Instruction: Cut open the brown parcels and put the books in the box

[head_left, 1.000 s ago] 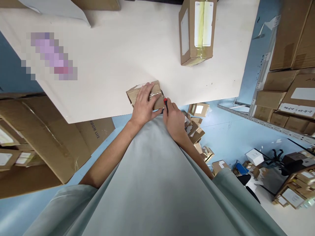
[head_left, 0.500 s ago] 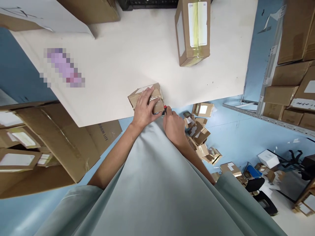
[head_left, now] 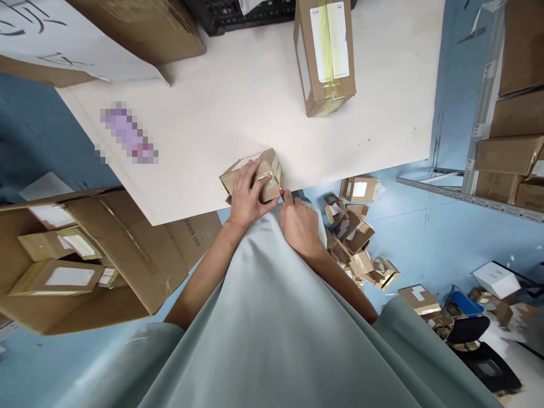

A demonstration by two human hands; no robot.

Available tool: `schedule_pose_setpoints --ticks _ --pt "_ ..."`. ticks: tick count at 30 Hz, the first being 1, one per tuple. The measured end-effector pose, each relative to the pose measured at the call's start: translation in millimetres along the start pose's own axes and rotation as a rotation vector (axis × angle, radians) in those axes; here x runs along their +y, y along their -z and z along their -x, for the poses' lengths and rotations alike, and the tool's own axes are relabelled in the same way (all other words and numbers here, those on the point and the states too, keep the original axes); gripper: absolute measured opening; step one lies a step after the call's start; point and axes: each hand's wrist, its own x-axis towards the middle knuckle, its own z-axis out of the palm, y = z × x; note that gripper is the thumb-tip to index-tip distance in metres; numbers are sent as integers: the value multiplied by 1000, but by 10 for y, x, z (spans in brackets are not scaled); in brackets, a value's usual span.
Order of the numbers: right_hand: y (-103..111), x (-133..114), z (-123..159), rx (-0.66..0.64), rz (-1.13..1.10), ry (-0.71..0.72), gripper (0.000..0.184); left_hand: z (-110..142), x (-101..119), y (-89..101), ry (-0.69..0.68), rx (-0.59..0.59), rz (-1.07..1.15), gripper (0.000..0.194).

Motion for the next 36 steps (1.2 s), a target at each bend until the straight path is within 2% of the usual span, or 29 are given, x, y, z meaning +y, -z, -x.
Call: schedule_pose_setpoints --ticks 4,7,12,18,23,28,36 --pt "-23 14 -125 16 -6 24 48 52 1 -15 3 8 -27 71" --pt "-15 37 -213 30 -10 57 50 -10 -65 13 -7 2 -28 75" --pt "103 188 -93 3 -16 87 53 -134 -120 67 -8 -16 -33 81" --pt "205 295 -82 0 -23 198 56 -76 -53 31 27 -9 -33 85" --pt "149 278 -216 -6 2 196 58 -58 -87 9 36 -28 -31 86" --pt "131 245 -211 -12 -2 172 58 -36 -89 -7 32 -20 -49 85" --pt "85 52 -333 46 -47 140 57 -139 -17 9 50 5 -68 83"
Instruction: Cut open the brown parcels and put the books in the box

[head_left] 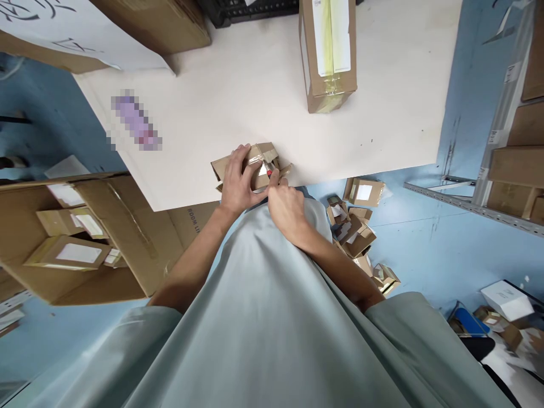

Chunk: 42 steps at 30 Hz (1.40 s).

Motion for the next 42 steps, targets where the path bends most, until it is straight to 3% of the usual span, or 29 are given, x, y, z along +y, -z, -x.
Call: schedule_pose_setpoints --ticks 3,6,11,14,18,22,25,29,32,34,37,42 --pt "1 96 -92 23 -65 24 56 -60 -10 22 -7 -16 -11 87" --pt "-18 358 -100 72 -180 70 52 -45 -52 14 -31 -37 -29 89" --pt "-76 935 -113 341 -281 58 56 51 -111 -36 -56 -35 -28 83" --pt "-100 1201 -392 394 -163 -4 60 46 -68 16 -73 -71 -31 84" --pt "-176 1444 -1006 358 46 -107 62 68 84 239 -86 -124 -59 94" --pt "-290 1648 -1437 326 134 -152 65 204 208 453 64 -117 -138 120" --pt "-357 1747 -1538 312 164 -161 66 260 208 523 158 -124 -156 117" --pt "-417 1739 -1529 415 134 -125 61 218 92 612 165 -142 -119 118" --pt "-471 1611 -1507 454 -51 -35 55 210 -69 746 126 -141 -87 124" --pt "-526 1467 -1493 388 -240 -13 51 255 -211 857 99 -149 -69 126" --pt "-638 1180 -1442 211 -533 -90 50 390 -477 1028 78 -171 -30 122" --pt "-808 641 -1232 -6 -975 -134 57 669 -1036 1264 134 -157 63 108"
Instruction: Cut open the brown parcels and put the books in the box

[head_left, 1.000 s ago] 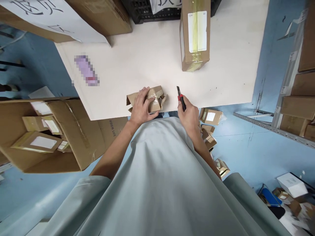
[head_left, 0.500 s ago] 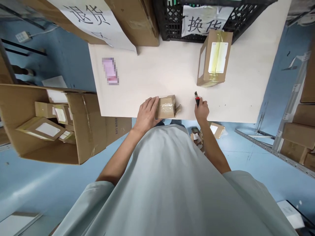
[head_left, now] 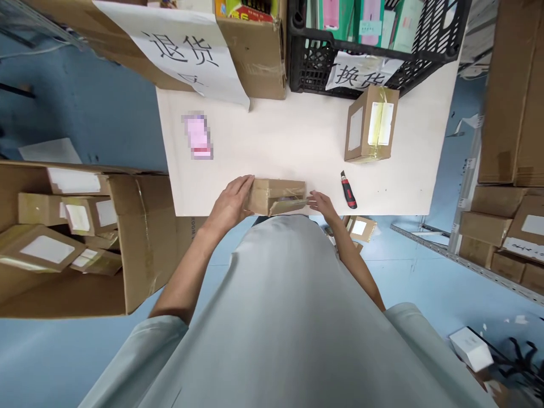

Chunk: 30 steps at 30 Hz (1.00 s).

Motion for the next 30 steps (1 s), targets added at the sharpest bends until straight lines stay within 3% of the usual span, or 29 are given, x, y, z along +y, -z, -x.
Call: schedule_pose_setpoints --ticks 4,9,14,19,21,24,30 --pt "-325 -153 169 -31 -95 87 67 103 -502 18 43 -10 17 106" --pt "-515 -347 204 98 1 158 70 -46 -956 -264 48 -25 73 105" --pt "-523 -534 245 185 207 238 62 -304 -1066 -492 135 -101 135 110" --pt "-537 -781 281 252 505 367 50 -188 -947 -392 113 -5 240 131" --pt "-558 -892 268 226 651 425 44 -89 -850 -299 57 65 233 119" --pt "-605 -1040 241 156 906 465 43 -5 -701 -191 -58 87 178 76" --pt "-744 -1215 270 15 1300 470 70 16 -548 -226 -144 54 101 13"
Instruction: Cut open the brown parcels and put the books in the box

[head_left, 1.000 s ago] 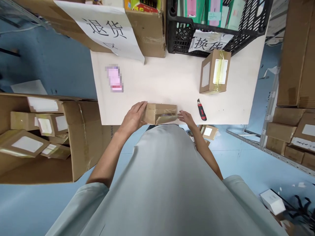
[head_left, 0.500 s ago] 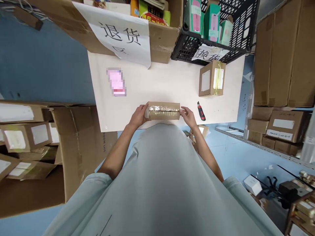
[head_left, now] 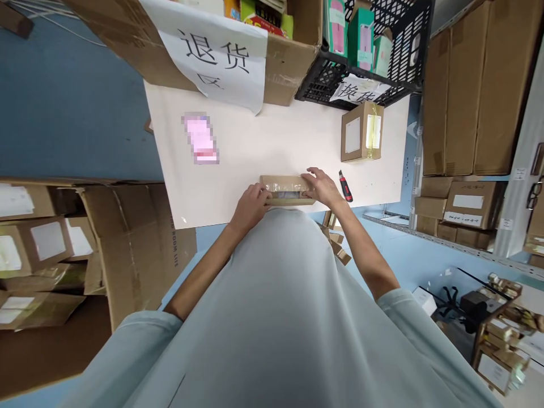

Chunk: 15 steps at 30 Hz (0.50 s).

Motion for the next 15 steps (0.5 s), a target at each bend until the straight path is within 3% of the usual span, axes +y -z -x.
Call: schedule_pose_setpoints --ticks 5,15 --pt "75 -84 23 -60 169 67 56 123 10 -74 -76 3 -52 30" --pt "278 -23 -57 -32 105 13 48 186 -123 -187 -111 -55 -42 38"
